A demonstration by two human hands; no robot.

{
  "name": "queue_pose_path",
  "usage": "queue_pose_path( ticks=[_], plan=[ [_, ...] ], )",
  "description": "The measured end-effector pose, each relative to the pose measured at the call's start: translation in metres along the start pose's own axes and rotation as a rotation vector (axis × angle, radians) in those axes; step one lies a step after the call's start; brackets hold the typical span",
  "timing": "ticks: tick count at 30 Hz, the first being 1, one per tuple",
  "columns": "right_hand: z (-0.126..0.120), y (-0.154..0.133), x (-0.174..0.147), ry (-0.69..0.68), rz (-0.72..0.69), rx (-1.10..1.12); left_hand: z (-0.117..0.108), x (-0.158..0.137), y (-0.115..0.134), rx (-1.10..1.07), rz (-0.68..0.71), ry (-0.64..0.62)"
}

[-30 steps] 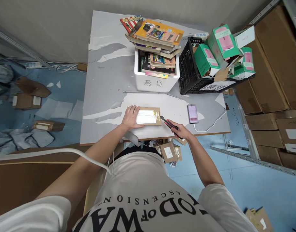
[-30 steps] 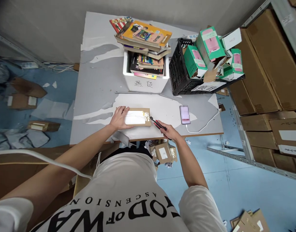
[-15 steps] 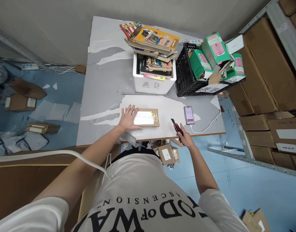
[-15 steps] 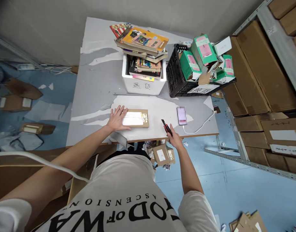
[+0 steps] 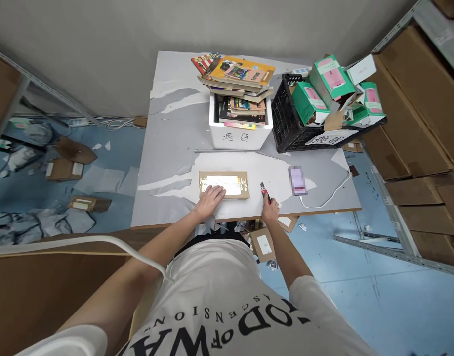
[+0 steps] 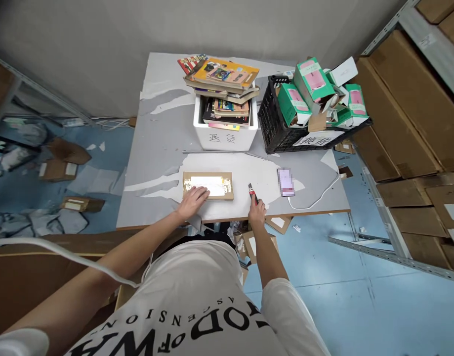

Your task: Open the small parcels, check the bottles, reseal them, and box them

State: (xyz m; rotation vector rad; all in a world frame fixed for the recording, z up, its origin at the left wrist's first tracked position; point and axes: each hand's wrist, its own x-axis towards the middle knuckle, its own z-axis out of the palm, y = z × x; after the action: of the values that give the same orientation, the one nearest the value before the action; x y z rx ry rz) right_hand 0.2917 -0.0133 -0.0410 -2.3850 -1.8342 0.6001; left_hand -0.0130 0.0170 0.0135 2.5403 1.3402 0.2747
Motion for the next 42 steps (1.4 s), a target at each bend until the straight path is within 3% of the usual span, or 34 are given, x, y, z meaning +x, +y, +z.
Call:
queue_pose_path(
  ticks=[3, 5, 8, 11, 16, 22, 25, 27, 29, 31, 33, 35, 38, 42],
  plan=[
    [-0.024, -0.025, 0.015, 0.165, -0.081, 0.066, 0.004, 0.000, -0.001, -0.046, -0.007, -0.010],
    [-0.047, -0.054, 0.031, 0.214, -0.257, 0.123, 0.006, 0.001, -0.002, -0.071, -0.023, -0.010],
    [-0.072, -0.102, 0.055, 0.041, -0.702, 0.034, 0.008, 0.005, -0.002, -0.082, -0.040, -0.003],
    [-0.076, -0.136, 0.068, -0.114, -0.901, -0.140, 0.009, 0.008, -0.001, -0.089, -0.029, -0.026],
    [-0.076, -0.146, 0.072, -0.176, -0.878, -0.256, 0.006, 0.006, 0.001, -0.099, -0.023, -0.053],
    [-0.102, -0.152, 0.117, -0.283, -0.661, -0.034, 0.007, -0.003, 0.005, -0.100, -0.034, -0.012],
    [-0.097, -0.162, 0.130, -0.129, -0.399, 0.071, 0.006, -0.005, 0.007, -0.104, -0.036, 0.027],
    [-0.087, -0.166, 0.124, 0.026, -0.304, 0.096, 0.003, -0.006, 0.008, -0.111, -0.033, 0.062],
    [-0.080, -0.166, 0.107, 0.191, -0.402, 0.061, -0.005, -0.007, 0.006, -0.119, -0.029, 0.099],
    [-0.078, -0.161, 0.085, 0.271, -0.667, -0.017, -0.016, -0.008, -0.002, -0.118, -0.056, 0.133],
    [-0.080, -0.154, 0.064, 0.161, -0.989, -0.114, -0.028, -0.009, -0.017, -0.117, -0.107, 0.140],
    [-0.084, -0.150, 0.047, -0.031, -1.176, -0.209, -0.037, -0.011, -0.038, -0.138, -0.140, 0.099],
    [-0.088, -0.157, 0.032, -0.197, -1.109, -0.350, -0.043, -0.013, -0.067, -0.221, -0.117, -0.016],
    [-0.090, -0.171, 0.017, -0.218, -0.898, -0.473, -0.041, -0.010, -0.083, -0.301, -0.124, -0.043]
  ],
)
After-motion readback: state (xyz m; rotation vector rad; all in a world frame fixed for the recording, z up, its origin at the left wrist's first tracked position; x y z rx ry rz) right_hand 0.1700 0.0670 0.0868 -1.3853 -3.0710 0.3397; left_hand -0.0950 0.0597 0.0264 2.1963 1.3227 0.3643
